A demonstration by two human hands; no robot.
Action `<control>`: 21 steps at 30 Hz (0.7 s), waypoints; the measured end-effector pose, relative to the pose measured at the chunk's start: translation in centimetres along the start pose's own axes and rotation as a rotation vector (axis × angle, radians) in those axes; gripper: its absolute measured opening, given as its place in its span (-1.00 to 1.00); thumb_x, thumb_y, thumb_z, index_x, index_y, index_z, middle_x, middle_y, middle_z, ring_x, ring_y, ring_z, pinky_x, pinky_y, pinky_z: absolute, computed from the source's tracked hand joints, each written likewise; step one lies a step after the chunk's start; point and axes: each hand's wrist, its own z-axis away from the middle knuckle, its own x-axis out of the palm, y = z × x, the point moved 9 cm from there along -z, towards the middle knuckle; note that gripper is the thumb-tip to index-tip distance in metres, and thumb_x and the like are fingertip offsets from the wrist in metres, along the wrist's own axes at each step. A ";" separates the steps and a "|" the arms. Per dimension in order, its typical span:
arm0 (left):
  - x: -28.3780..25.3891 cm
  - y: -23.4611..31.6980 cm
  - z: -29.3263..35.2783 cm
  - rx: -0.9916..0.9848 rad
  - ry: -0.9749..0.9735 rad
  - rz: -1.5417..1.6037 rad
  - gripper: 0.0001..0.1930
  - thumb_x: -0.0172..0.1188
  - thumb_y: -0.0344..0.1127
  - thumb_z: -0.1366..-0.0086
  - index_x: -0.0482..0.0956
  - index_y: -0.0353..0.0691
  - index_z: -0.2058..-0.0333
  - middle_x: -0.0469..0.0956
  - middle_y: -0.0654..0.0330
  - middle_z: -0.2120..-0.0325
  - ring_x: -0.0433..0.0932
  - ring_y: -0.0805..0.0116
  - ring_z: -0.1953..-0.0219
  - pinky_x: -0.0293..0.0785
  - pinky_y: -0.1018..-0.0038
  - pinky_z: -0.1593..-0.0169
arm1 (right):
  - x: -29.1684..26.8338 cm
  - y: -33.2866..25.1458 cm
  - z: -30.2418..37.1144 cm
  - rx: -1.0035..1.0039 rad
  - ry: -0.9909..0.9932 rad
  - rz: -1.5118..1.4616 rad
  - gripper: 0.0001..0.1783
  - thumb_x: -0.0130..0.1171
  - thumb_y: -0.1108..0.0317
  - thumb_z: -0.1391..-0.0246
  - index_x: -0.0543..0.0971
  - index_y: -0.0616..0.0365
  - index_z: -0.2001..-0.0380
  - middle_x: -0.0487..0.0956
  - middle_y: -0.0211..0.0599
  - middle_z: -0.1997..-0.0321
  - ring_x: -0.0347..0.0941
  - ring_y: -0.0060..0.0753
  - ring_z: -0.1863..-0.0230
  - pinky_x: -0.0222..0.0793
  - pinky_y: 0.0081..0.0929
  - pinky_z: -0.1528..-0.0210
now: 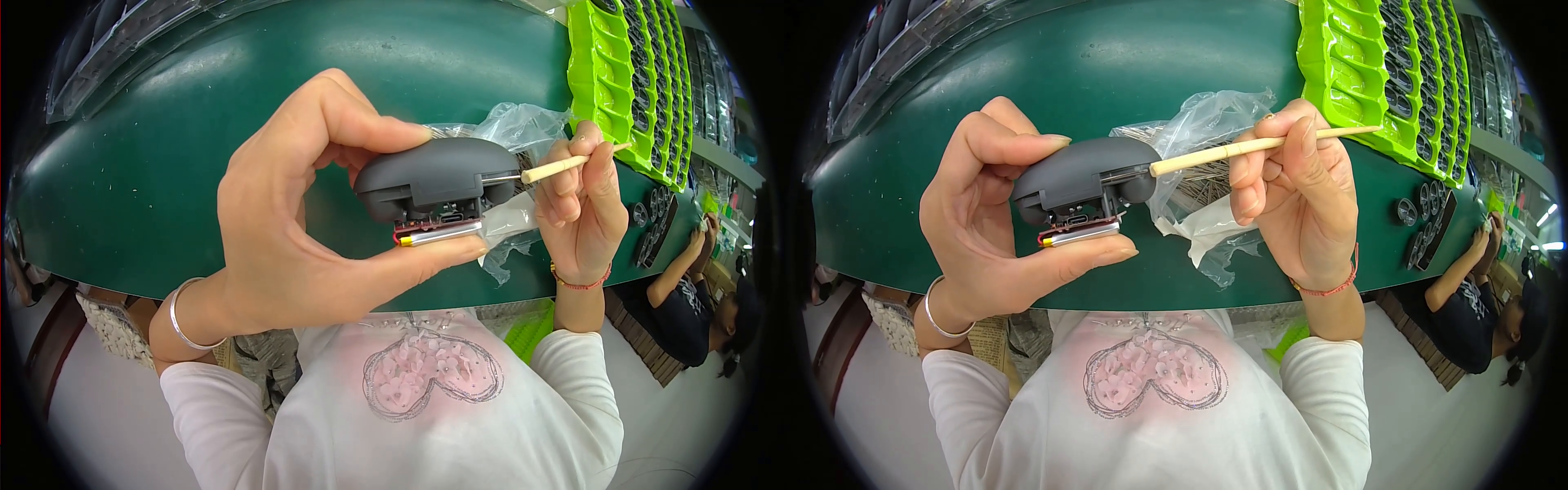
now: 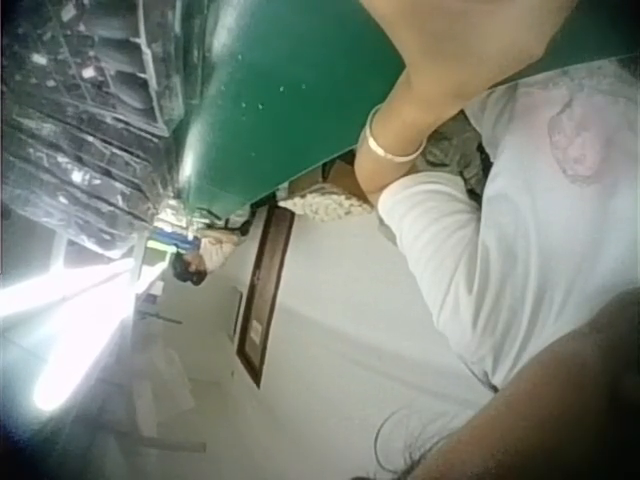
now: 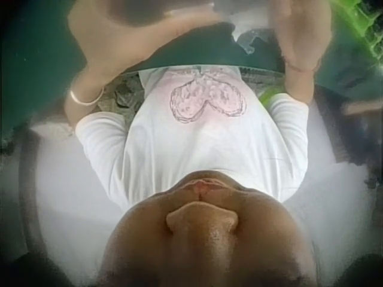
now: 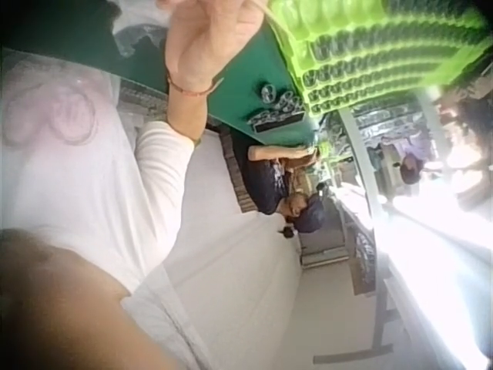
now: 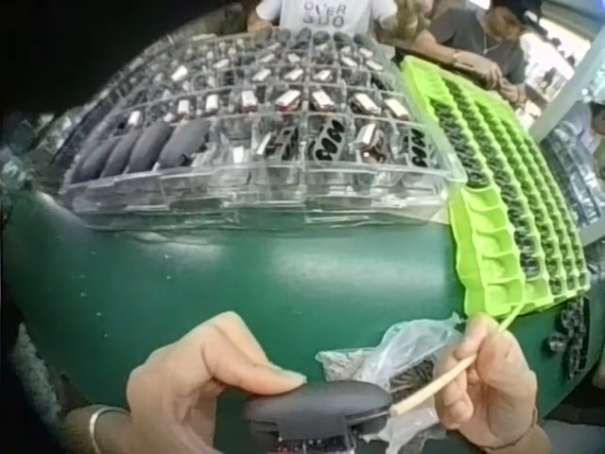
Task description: The person assembles a small electronic device by inserting a circuit board, a battery module, and metal pins into a plastic housing, using a wooden applicator tool to position the components.
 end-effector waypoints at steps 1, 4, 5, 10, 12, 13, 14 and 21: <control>0.0 0.0 0.0 0.001 0.003 0.003 -0.42 0.52 -0.51 0.29 0.36 -0.34 0.26 0.39 0.15 0.40 0.45 0.48 0.39 0.47 0.62 0.31 | -0.1 0.0 0.0 0.003 0.009 0.005 -0.69 -0.24 0.20 -0.31 0.37 0.24 0.21 0.50 -0.10 0.44 0.42 -0.50 0.55 0.40 -0.63 0.53; 0.0 0.1 0.0 0.010 -0.004 -0.010 -0.42 0.52 -0.51 0.29 0.36 -0.34 0.27 0.40 0.15 0.41 0.44 0.48 0.39 0.46 0.62 0.31 | -0.2 0.0 0.0 0.005 0.020 0.012 -0.68 -0.24 0.19 -0.31 0.37 0.24 0.21 0.50 -0.11 0.45 0.42 -0.51 0.56 0.41 -0.63 0.54; 0.0 0.1 0.0 0.010 -0.004 -0.009 -0.42 0.52 -0.51 0.29 0.36 -0.34 0.27 0.40 0.15 0.41 0.44 0.48 0.39 0.46 0.62 0.31 | -0.3 0.0 0.1 0.004 0.023 0.013 -0.68 -0.24 0.18 -0.31 0.37 0.24 0.21 0.50 -0.11 0.46 0.42 -0.51 0.57 0.41 -0.64 0.54; 0.0 -0.1 0.0 -0.019 -0.005 -0.017 -0.42 0.52 -0.51 0.29 0.37 -0.34 0.27 0.40 0.16 0.42 0.43 0.49 0.40 0.45 0.64 0.32 | -0.4 0.0 0.1 0.002 0.016 0.021 -0.66 -0.25 0.16 -0.31 0.37 0.23 0.22 0.50 -0.12 0.46 0.41 -0.53 0.58 0.40 -0.64 0.56; 0.1 -0.1 0.0 -0.008 -0.007 -0.017 -0.42 0.52 -0.51 0.30 0.37 -0.34 0.27 0.39 0.16 0.42 0.43 0.49 0.40 0.44 0.63 0.32 | -0.4 0.0 0.1 0.002 0.016 0.022 -0.66 -0.25 0.16 -0.31 0.38 0.23 0.23 0.50 -0.12 0.46 0.41 -0.54 0.58 0.40 -0.64 0.56; 0.1 0.0 0.0 0.003 -0.007 -0.017 -0.42 0.52 -0.51 0.30 0.37 -0.34 0.27 0.39 0.16 0.42 0.42 0.49 0.41 0.43 0.63 0.32 | -0.5 0.0 0.1 0.005 0.023 0.031 -0.66 -0.24 0.15 -0.31 0.38 0.22 0.23 0.51 -0.12 0.47 0.41 -0.53 0.59 0.40 -0.64 0.57; 0.2 -0.1 0.0 0.003 -0.008 -0.016 -0.42 0.52 -0.51 0.30 0.37 -0.34 0.27 0.39 0.16 0.42 0.42 0.49 0.41 0.43 0.63 0.32 | -0.6 0.1 0.1 0.008 0.029 0.040 -0.65 -0.24 0.15 -0.31 0.38 0.22 0.23 0.51 -0.13 0.47 0.41 -0.53 0.60 0.40 -0.64 0.58; 0.3 -0.1 0.0 0.006 -0.009 -0.007 -0.42 0.52 -0.51 0.30 0.37 -0.33 0.27 0.39 0.17 0.42 0.40 0.49 0.41 0.42 0.62 0.33 | -0.7 0.0 0.0 0.002 0.036 0.054 -0.65 -0.23 0.14 -0.30 0.38 0.23 0.24 0.51 -0.10 0.48 0.42 -0.51 0.61 0.41 -0.64 0.60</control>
